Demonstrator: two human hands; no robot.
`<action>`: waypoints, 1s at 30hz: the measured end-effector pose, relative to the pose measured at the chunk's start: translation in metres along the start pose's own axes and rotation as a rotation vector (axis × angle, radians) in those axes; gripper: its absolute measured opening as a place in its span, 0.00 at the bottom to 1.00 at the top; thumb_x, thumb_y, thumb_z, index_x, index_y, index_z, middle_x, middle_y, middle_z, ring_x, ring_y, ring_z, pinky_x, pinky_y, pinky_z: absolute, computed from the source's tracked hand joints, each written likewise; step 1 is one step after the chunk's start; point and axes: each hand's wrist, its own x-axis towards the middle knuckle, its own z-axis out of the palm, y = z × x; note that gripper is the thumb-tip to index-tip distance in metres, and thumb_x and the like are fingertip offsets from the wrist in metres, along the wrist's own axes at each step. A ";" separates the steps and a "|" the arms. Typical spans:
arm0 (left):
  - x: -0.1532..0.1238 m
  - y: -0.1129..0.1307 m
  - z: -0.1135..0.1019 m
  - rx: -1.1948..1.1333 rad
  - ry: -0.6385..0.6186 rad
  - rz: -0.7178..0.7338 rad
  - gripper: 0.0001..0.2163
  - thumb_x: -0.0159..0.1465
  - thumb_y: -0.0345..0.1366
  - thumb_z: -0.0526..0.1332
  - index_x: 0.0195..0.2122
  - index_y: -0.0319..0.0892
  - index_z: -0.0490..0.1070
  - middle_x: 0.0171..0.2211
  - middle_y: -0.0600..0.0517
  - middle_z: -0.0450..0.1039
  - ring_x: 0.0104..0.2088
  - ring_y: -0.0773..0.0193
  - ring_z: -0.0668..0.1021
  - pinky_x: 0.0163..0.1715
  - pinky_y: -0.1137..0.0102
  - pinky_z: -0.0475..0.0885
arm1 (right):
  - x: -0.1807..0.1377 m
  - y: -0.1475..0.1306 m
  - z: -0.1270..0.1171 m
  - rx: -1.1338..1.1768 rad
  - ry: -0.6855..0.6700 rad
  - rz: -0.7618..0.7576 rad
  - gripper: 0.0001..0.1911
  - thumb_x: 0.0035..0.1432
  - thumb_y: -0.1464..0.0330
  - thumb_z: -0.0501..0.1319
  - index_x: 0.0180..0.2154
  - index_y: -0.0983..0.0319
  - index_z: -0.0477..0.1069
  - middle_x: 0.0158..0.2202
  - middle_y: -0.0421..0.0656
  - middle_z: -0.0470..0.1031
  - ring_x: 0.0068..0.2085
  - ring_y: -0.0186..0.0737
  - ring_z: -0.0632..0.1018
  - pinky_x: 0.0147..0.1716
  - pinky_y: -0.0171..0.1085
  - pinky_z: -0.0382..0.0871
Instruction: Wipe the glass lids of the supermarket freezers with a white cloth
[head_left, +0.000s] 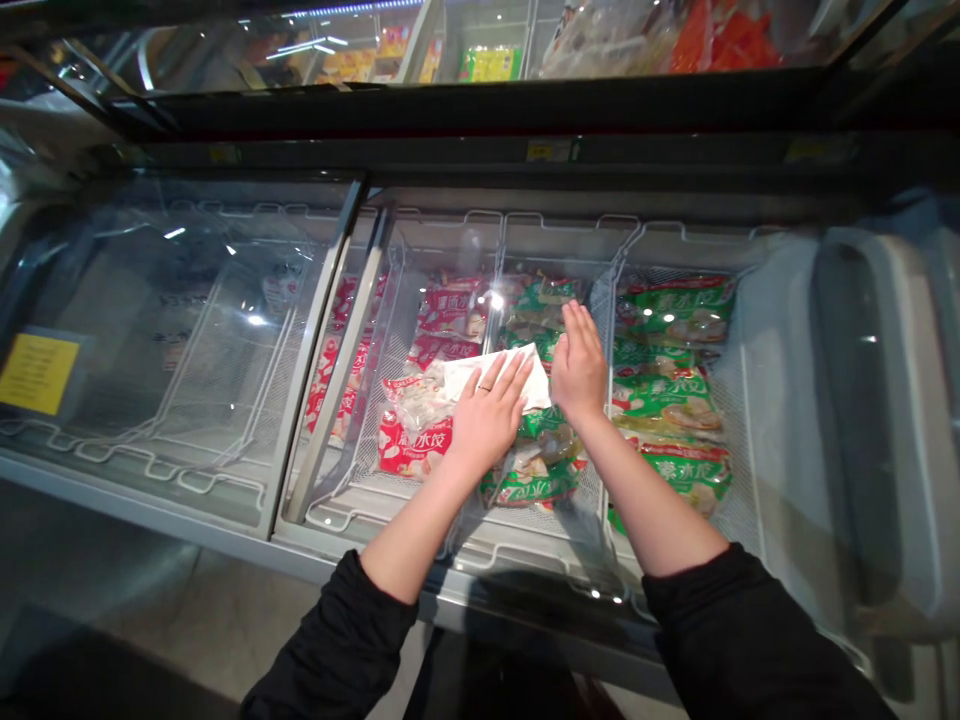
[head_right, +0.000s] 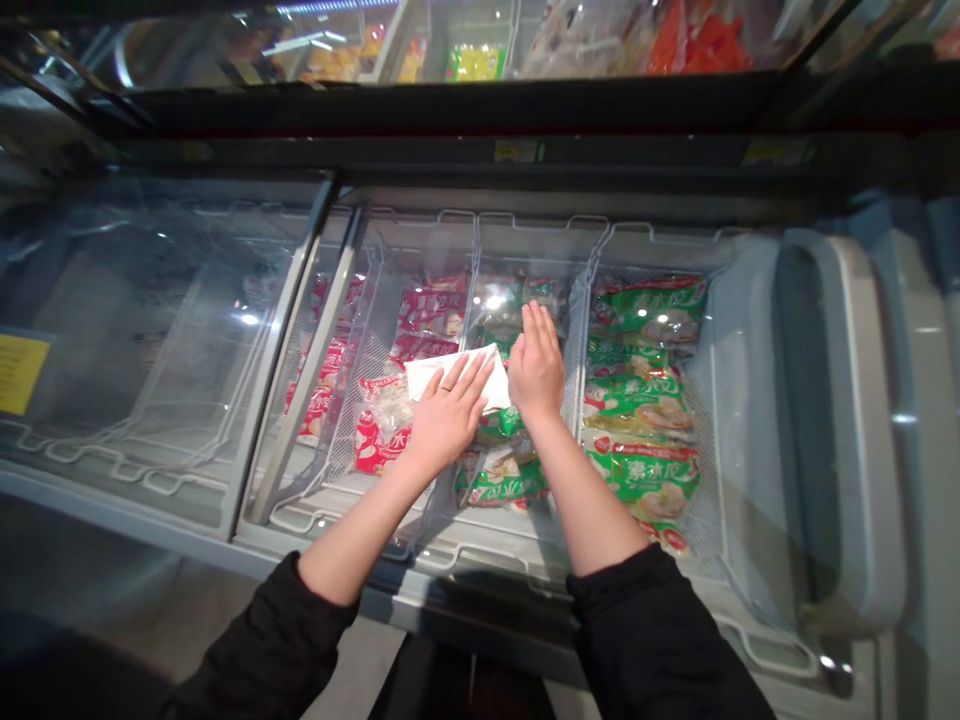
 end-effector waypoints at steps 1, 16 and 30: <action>0.010 0.001 -0.001 0.002 0.003 0.025 0.28 0.80 0.42 0.44 0.80 0.50 0.47 0.79 0.58 0.48 0.79 0.61 0.54 0.76 0.56 0.56 | -0.003 0.002 -0.002 0.010 0.004 0.002 0.32 0.74 0.70 0.45 0.75 0.60 0.61 0.75 0.47 0.66 0.76 0.45 0.63 0.76 0.55 0.59; -0.057 0.014 0.004 -0.016 -0.029 -0.065 0.28 0.80 0.41 0.46 0.80 0.49 0.48 0.80 0.57 0.47 0.79 0.59 0.54 0.76 0.56 0.56 | -0.160 -0.016 -0.050 -0.151 -0.163 -0.095 0.39 0.76 0.73 0.46 0.81 0.55 0.36 0.79 0.50 0.54 0.79 0.50 0.55 0.76 0.61 0.59; -0.075 -0.007 0.008 -0.035 -0.041 -0.046 0.29 0.80 0.41 0.46 0.81 0.48 0.45 0.80 0.54 0.45 0.80 0.56 0.52 0.77 0.52 0.52 | -0.156 -0.018 -0.048 -0.155 -0.187 -0.060 0.37 0.73 0.74 0.47 0.79 0.61 0.48 0.78 0.52 0.59 0.79 0.51 0.57 0.76 0.61 0.58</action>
